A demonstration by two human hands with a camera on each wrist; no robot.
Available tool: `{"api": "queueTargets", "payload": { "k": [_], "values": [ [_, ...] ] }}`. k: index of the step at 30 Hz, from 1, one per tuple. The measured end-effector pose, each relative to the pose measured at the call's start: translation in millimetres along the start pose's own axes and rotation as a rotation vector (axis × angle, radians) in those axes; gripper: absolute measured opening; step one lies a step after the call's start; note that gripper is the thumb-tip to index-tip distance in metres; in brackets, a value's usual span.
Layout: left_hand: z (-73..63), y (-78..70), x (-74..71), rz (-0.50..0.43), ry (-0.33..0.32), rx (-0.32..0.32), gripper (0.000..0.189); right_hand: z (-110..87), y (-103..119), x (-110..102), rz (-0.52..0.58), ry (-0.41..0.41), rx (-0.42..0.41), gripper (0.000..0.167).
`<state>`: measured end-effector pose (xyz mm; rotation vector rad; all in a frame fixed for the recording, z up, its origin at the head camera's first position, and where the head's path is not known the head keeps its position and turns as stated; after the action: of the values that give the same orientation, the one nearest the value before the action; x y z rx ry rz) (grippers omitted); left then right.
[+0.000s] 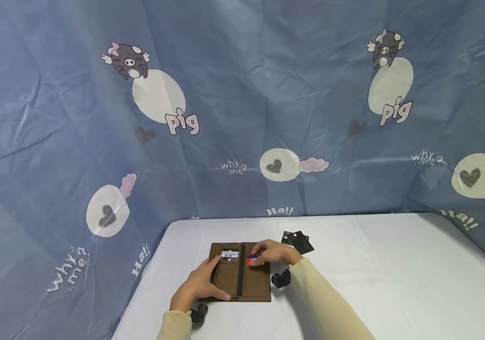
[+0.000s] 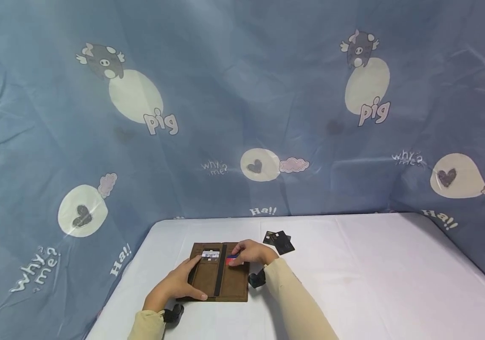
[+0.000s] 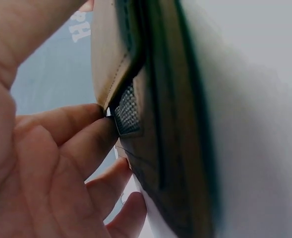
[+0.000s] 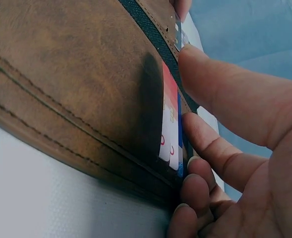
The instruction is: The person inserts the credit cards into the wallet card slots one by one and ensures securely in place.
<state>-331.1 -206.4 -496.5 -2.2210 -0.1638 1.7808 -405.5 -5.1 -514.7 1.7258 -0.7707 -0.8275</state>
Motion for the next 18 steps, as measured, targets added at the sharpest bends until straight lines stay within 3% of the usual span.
{"api": "queueTargets", "payload": {
  "k": [9, 18],
  "values": [
    [-0.6, 3.9, 6.3, -0.017, 0.035, -0.014, 0.119, 0.6, -2.5, 3.9, -0.004, 0.012, -0.007, 0.030],
    [-1.3, 0.0, 2.0, -0.035, 0.019, -0.014, 0.117, 0.8, 0.2, 1.8, -0.015, 0.003, -0.027, 0.029]
  ]
}}
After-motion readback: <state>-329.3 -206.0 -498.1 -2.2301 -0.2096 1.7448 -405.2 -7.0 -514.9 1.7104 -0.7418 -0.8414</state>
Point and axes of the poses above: each hand's wrist, its own z-axis towards the middle knuckle, its own x-axis out of the palm, y = z × x, the point moved 8 cm from there along z, towards the middle knuckle, and after that the axes turned 15 degrees about z, right-handed, at the moved point
